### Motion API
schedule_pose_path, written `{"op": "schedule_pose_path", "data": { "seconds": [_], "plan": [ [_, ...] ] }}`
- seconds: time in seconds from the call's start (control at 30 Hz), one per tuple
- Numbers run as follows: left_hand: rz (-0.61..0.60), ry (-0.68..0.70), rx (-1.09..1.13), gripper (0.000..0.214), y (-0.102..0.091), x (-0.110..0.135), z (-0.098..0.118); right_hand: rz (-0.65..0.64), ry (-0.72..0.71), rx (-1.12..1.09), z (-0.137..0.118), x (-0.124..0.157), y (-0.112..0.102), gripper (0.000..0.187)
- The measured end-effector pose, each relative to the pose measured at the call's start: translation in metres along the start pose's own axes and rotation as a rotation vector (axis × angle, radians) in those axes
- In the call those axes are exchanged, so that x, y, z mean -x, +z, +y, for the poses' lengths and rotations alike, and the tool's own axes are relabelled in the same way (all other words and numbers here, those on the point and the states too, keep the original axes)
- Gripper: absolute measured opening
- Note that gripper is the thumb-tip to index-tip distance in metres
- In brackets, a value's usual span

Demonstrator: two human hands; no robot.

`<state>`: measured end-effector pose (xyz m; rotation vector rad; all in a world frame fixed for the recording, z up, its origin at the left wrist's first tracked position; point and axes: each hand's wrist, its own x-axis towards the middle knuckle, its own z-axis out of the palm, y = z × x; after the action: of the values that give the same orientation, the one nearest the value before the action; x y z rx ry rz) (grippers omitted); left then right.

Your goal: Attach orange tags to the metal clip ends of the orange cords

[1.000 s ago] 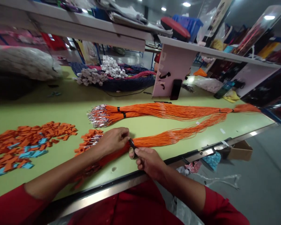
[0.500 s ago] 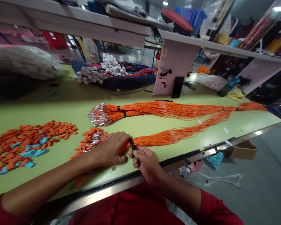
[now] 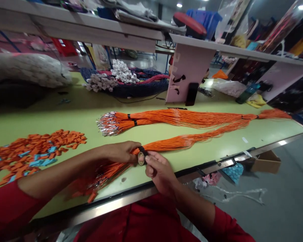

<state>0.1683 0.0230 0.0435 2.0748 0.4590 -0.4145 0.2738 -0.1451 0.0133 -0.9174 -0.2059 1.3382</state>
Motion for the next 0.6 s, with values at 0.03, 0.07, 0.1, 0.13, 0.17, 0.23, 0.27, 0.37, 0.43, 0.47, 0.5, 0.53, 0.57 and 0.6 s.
{"op": "schedule_pose_path", "data": {
  "seconds": [0.03, 0.07, 0.1, 0.13, 0.17, 0.23, 0.27, 0.37, 0.43, 0.47, 0.5, 0.53, 0.57, 0.6],
  "plan": [
    [-0.062, 0.000, 0.140, 0.031, 0.000, -0.002, -0.002, 0.007, 0.005, 0.006, -0.001, -0.001, -0.001, 0.037],
    [-0.107, -0.003, 0.255, 0.033, -0.001, -0.004, -0.003, 0.010, 0.010, 0.015, -0.001, -0.002, -0.002, 0.038],
    [-0.132, -0.006, 0.332, 0.035, 0.000, -0.006, -0.004, 0.009, 0.016, 0.027, -0.001, -0.003, -0.003, 0.039],
    [-0.139, -0.001, 0.367, 0.035, 0.000, -0.007, -0.005, 0.005, 0.021, 0.040, -0.001, -0.004, -0.004, 0.039],
    [-0.146, 0.014, 0.393, 0.034, 0.000, -0.008, -0.006, 0.001, 0.024, 0.050, -0.001, -0.005, -0.004, 0.039],
    [-0.176, 0.049, 0.449, 0.031, 0.001, -0.009, -0.007, -0.001, 0.029, 0.057, 0.000, -0.005, -0.005, 0.038],
    [-0.175, 0.059, 0.449, 0.029, 0.002, -0.009, -0.008, 0.000, 0.035, 0.058, 0.000, -0.006, -0.005, 0.037],
    [-0.090, 0.038, 0.361, 0.025, 0.003, -0.009, -0.011, 0.010, 0.062, 0.073, -0.001, -0.006, -0.006, 0.036],
    [-0.046, 0.016, 0.333, 0.026, 0.002, -0.010, -0.011, 0.040, 0.055, 0.099, -0.001, -0.006, -0.007, 0.037],
    [-0.047, 0.013, 0.339, 0.027, 0.002, -0.010, -0.010, 0.051, 0.043, 0.117, -0.001, -0.006, -0.009, 0.038],
    [-0.050, 0.011, 0.348, 0.027, 0.001, -0.010, -0.009, 0.058, 0.027, 0.139, -0.001, -0.005, -0.010, 0.039],
    [-0.051, 0.010, 0.356, 0.025, 0.000, -0.010, -0.008, 0.057, 0.010, 0.165, 0.000, -0.005, -0.012, 0.040],
    [-0.049, 0.010, 0.363, 0.024, -0.002, -0.010, -0.007, 0.049, -0.006, 0.192, 0.001, -0.005, -0.013, 0.040],
    [-0.044, 0.009, 0.376, 0.024, -0.003, -0.010, -0.006, 0.040, -0.022, 0.216, 0.002, -0.005, -0.014, 0.040]
  ]
}}
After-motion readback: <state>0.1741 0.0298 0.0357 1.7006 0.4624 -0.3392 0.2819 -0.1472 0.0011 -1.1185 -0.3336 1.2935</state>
